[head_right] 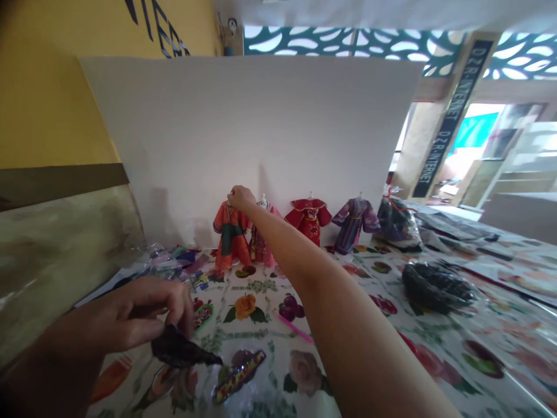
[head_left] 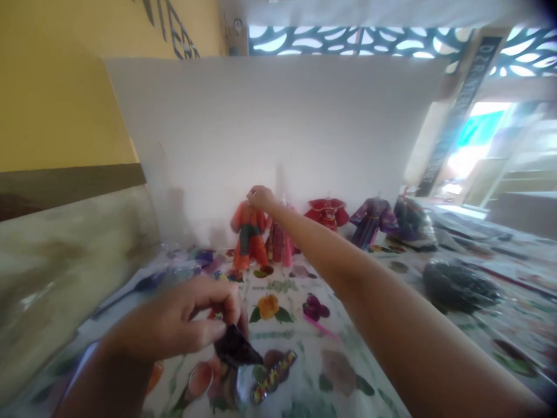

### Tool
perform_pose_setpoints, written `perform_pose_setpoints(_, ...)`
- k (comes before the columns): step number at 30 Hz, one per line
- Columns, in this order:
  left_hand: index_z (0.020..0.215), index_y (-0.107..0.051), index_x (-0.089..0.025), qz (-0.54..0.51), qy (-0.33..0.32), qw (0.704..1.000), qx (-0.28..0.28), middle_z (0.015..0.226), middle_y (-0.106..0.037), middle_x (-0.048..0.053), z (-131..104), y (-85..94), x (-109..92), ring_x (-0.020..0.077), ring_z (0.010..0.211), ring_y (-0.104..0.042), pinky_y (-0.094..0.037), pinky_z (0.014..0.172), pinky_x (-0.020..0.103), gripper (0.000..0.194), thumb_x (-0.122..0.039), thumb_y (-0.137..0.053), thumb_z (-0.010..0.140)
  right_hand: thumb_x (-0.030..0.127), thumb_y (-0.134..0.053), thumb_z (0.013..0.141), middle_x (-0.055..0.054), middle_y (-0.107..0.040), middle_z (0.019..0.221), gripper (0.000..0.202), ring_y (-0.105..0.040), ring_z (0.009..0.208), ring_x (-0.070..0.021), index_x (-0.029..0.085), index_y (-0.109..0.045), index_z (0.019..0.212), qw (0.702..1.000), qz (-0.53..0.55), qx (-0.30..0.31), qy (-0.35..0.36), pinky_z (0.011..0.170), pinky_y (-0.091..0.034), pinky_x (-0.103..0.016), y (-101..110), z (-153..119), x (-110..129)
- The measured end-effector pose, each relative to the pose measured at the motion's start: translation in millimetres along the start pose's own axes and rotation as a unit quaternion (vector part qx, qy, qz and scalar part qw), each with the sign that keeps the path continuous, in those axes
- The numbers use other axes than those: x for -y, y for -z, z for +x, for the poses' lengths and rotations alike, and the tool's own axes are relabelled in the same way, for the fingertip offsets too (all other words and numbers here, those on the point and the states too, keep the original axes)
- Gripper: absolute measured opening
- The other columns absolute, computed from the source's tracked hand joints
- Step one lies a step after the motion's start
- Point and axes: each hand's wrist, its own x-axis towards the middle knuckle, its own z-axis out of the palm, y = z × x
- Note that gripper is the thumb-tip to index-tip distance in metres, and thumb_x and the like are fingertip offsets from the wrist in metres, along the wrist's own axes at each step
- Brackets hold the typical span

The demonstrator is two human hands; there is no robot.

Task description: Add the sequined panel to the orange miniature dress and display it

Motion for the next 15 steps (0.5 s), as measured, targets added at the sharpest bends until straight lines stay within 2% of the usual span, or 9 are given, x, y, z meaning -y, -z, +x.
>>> perform_pose_setpoints(6,0.081,-0.059,-0.022,0.021,-0.002,1.0,-0.01,0.09,-0.072,0.002,-1.9,3.6,3.2,0.0186,0.079,-0.064,-0.051,0.071,0.025,0.007,-0.017,-0.054,0.081,0.036,-0.061,0.097,-0.009,-0.063,0.121,0.033,-0.065,0.102,-0.0214,0.016,-0.06,0.122,1.0,-0.01,0.003,0.025,0.087,-0.056,-0.043,1.2,0.3,0.5)
perform_pose_setpoints(11,0.078,-0.061,-0.021,0.012,0.005,1.0,-0.023,0.087,-0.073,0.004,-4.5,8.0,4.0,0.0207,0.077,-0.065,-0.052,0.068,0.027,0.007,-0.02,-0.056,0.083,0.024,-0.053,0.095,-0.008,-0.068,0.089,0.022,-0.061,0.082,-0.0153,0.009,-0.069,0.09,0.998,-0.003,-0.013,0.054,0.078,-0.049,-0.028,13.5,-3.6,7.1)
perform_pose_setpoints(15,0.079,-0.065,-0.022,0.028,0.017,0.999,-0.033,0.083,-0.071,0.005,-4.6,12.0,4.4,0.0212,0.074,-0.064,-0.051,0.066,0.027,0.009,-0.024,-0.059,0.084,0.021,-0.052,0.09,-0.006,-0.065,0.081,0.022,-0.055,0.077,-0.0127,0.009,-0.068,0.081,0.996,0.007,-0.033,0.086,0.075,-0.042,-0.024,29.6,-8.7,20.0)
